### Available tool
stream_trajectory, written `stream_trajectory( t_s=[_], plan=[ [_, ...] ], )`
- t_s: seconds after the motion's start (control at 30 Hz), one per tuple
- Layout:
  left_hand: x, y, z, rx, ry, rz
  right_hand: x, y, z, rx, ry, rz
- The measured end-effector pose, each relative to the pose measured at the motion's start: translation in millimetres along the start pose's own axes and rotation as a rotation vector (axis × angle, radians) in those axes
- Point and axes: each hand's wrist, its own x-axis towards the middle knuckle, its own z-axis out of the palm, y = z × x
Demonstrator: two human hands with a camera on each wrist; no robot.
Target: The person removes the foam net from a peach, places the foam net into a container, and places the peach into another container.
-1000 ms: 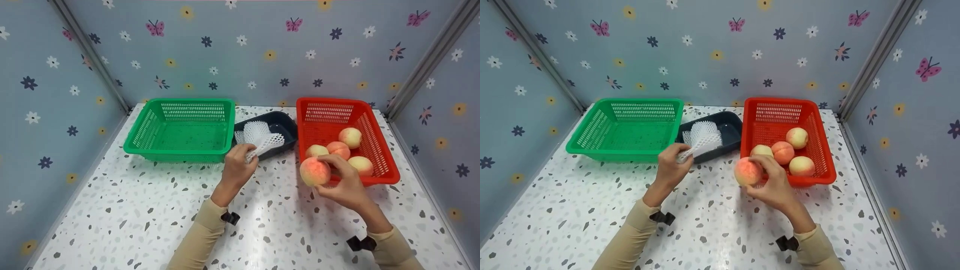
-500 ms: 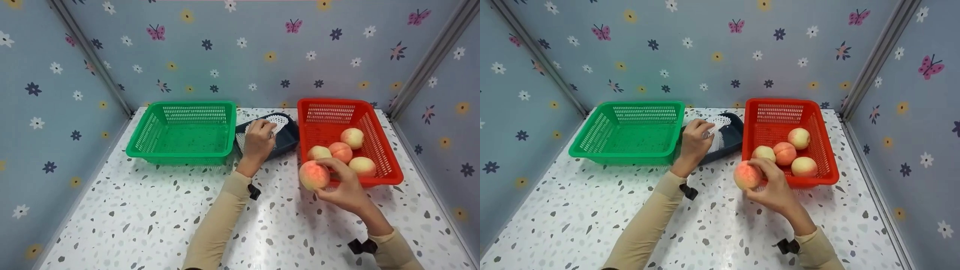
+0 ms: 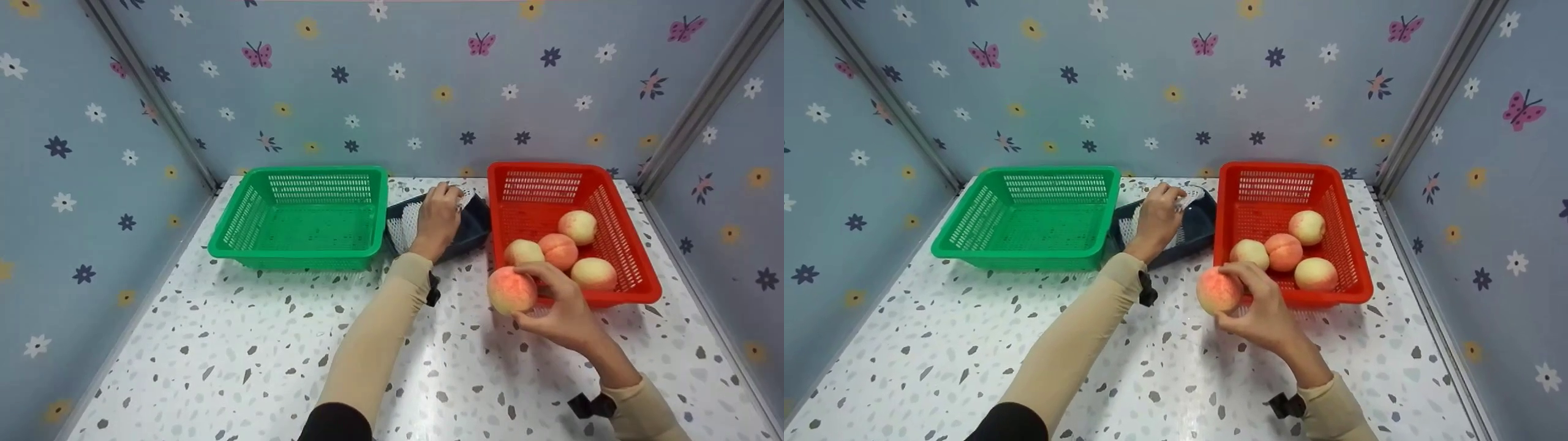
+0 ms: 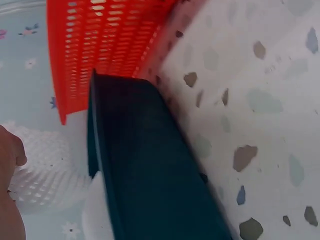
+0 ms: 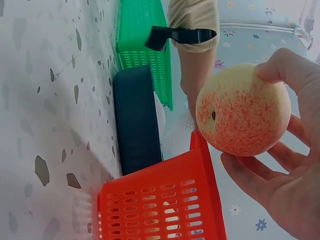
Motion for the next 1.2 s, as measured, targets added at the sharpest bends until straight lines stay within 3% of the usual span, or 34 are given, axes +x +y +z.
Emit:
stream_trajectory(
  t_s=[0.1,0.27,0.4,0.67,0.93,1.07,1.2],
  plan=[
    [-0.6,-5.8,9.2,0.082,-0.088,-0.037,-3.7,13.0,1.4,-0.004,0.008,-0.008],
    [-4.5,-9.4,15.6,0.154,-0.297,-0.078,-10.3,30.4,3.1,0.008,0.000,0.020],
    [-6.6,-6.5,16.6,0.131,-0.427,-0.099,-11.9,33.2,3.9,0.021,-0.003,0.016],
    [-7.4,2.8,15.7,0.098,-0.603,-0.120,-3.8,-1.6,-1.4,0.012,0.013,0.025],
    [-15.7,12.8,11.6,-0.053,-0.856,-0.213,-5.3,0.2,-4.9,0.010,0.013,0.020],
    [-18.6,18.2,10.9,0.029,-0.973,-0.179,-3.2,-2.1,-6.9,-0.008,0.019,0.010],
    [-20.9,20.1,14.8,0.144,-0.992,-0.124,-1.8,-3.2,-8.1,-0.012,0.020,0.008]
  ],
)
